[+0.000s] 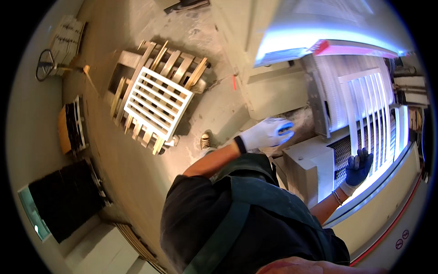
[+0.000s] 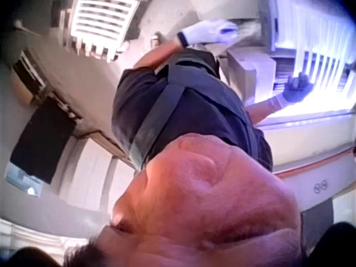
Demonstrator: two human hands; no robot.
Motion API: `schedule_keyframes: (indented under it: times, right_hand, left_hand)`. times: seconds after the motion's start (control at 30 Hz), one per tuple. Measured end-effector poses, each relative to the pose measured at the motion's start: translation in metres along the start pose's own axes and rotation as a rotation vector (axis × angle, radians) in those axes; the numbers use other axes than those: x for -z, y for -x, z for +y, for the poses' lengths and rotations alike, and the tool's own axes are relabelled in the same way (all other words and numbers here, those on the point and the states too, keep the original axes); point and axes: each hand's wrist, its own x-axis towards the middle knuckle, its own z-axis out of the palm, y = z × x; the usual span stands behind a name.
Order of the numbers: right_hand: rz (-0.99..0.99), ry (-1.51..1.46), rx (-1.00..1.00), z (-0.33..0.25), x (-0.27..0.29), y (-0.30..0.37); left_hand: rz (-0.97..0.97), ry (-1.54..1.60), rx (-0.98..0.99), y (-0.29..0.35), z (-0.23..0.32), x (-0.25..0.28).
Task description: The person repeatedly picks up white wooden slatted frames from a pallet and rubs them against a moving sanding belt on a machine. The person handles the frames one at a time, moving them back and forth across the belt before returning them to the pallet.
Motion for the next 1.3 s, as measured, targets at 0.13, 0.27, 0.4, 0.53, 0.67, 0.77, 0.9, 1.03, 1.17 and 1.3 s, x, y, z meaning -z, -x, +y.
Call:
schedule_keyframes:
  times: [0.13,0.27,0.4,0.53,0.67,0.77,0.9,1.03,1.17,1.3]
  right_hand:
    - [0.199,-0.125,-0.239,0.103,-0.138,0.013]
    - [-0.592,0.365,-0.657,0.292,-0.28,0.023]
    - [-0.218,0.01,-1.169,0.616,-0.265,0.078]
    - [-0.193,0.342,-1.477,0.829,-0.292,0.134]
    - [-0.113,0.769,-1.353,0.965,-0.335,0.184]
    - [-0.069,0.926,-1.238,1.043,-0.336,0.19]
    - [-0.125,0.975,-0.985,1.059,-0.34,0.208]
    - [-0.117,1.004,-0.924,1.064,-0.325,0.208]
    - [0.067,1.026,-0.73,1.084,-0.306,0.184]
    - [-0.012,0.365,-1.021,0.962,-0.328,0.192]
  left_hand:
    - [-0.126,-0.098,0.716,0.155,-0.071,0.055]
    - [0.101,0.012,1.028,0.291,-0.135,0.118]
    - [0.41,0.047,1.236,0.429,-0.184,0.16]
    - [0.466,0.025,1.416,0.555,-0.2,0.188]
    - [0.436,0.013,1.622,0.668,-0.202,0.164]
    - [0.645,0.236,1.876,0.662,-0.201,0.175]
    - [0.626,0.301,1.771,0.725,-0.199,0.105]
    - [0.392,0.212,1.765,0.695,-0.204,0.122]
    - [0.295,0.049,1.591,0.665,-0.219,0.178]
    - [0.44,0.052,1.724,0.627,-0.189,0.197]
